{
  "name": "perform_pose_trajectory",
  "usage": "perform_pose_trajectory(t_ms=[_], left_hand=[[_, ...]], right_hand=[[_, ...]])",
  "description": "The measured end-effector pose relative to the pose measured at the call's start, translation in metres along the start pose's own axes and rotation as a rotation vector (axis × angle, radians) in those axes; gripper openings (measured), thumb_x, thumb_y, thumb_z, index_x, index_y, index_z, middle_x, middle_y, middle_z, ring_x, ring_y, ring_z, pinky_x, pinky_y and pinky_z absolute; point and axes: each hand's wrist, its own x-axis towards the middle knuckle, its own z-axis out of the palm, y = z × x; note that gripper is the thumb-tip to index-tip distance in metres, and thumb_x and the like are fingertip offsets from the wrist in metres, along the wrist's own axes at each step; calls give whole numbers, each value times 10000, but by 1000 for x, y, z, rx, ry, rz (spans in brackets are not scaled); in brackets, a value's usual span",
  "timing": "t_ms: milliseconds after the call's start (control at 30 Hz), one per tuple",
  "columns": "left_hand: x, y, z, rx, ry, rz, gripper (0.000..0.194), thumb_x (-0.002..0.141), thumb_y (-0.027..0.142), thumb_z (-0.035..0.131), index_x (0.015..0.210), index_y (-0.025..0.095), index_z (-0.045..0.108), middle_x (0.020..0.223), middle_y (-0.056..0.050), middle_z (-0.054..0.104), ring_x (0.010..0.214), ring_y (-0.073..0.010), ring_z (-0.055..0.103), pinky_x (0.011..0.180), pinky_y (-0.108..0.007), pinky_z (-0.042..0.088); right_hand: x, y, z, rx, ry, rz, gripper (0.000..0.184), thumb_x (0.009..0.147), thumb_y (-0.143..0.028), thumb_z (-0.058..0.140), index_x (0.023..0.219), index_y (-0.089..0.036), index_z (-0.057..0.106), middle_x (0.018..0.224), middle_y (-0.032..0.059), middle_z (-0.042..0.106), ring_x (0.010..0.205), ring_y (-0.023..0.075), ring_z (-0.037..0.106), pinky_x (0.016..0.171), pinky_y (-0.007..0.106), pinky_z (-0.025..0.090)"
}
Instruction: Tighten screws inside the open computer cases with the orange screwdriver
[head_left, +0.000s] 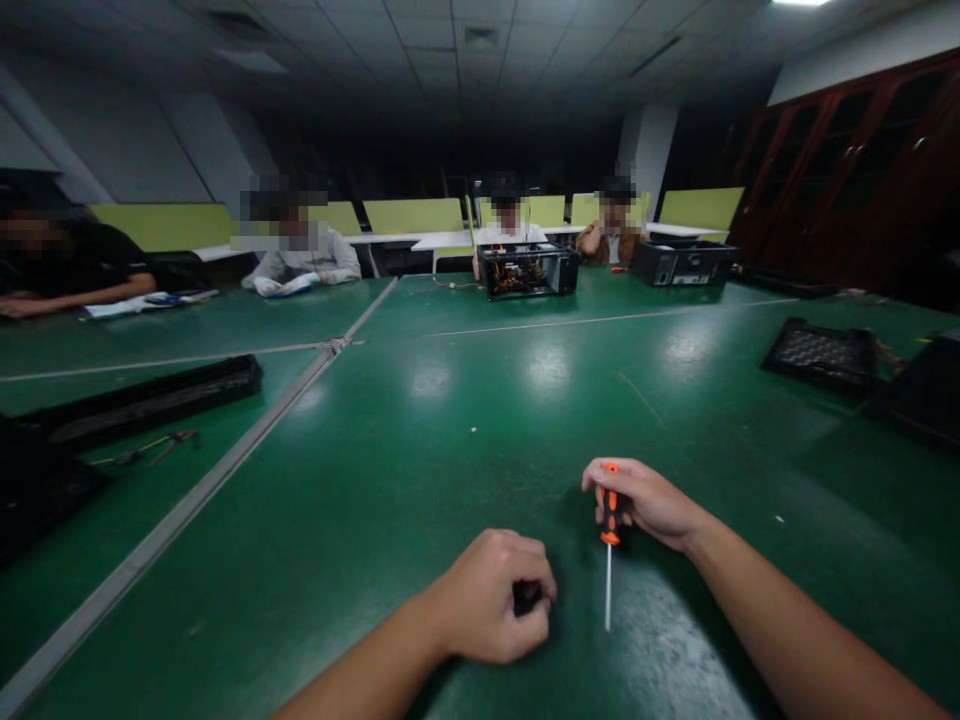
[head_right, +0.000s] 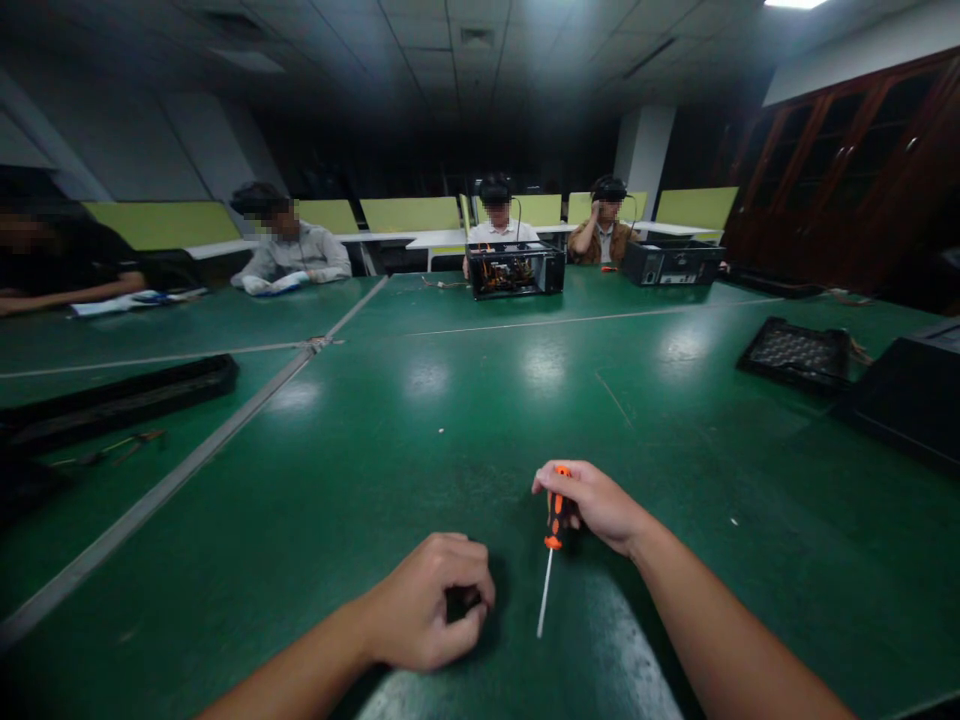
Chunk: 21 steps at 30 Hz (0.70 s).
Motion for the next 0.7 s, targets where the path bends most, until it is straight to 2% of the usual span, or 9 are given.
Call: perform_pose_trajectory(t_ms=[100,200,400,600,700], left_hand=[[1,3,-3,4,17,-40,133,775,277,638,852,177,681,663,-5,598,589,-132,539,611,-244,394],[1,4,-5,6,61,-96,212,803,375,670,852,170,691,639,-2,570,571,-124,517,575,-235,373],[2,0,-2,17,298,-173,228,897,270,567,736,157,682,613,-7,571,563,-106,517,547,-218,353],[6,-4,-8,9,613,-311,178,845,285,657,726,170,722,605,-8,617,551,-118,529,543,-226,389],[5,-7,-10,-13,692,-311,137,819,280,693,745,170,729,607,-2,626,560,-120,538,555,-226,408]], right_hand=[[0,0,-1,63,60,-86,360,761,-503,739,852,-164,660,626,-8,577,526,101,519,442,193,355],[1,0,-3,90,119,-145,336,753,-480,758,823,-163,673,645,2,578,557,110,516,452,203,368],[1,0,-4,67,99,-139,326,773,-465,749,830,-149,689,652,18,604,500,96,474,444,218,332],[0,-1,-5,53,57,-114,345,827,-497,674,902,-160,679,642,14,589,506,98,471,432,210,260],[-1,-2,-6,46,35,-108,325,806,-456,707,939,-160,679,679,11,589,513,90,472,434,209,247]])
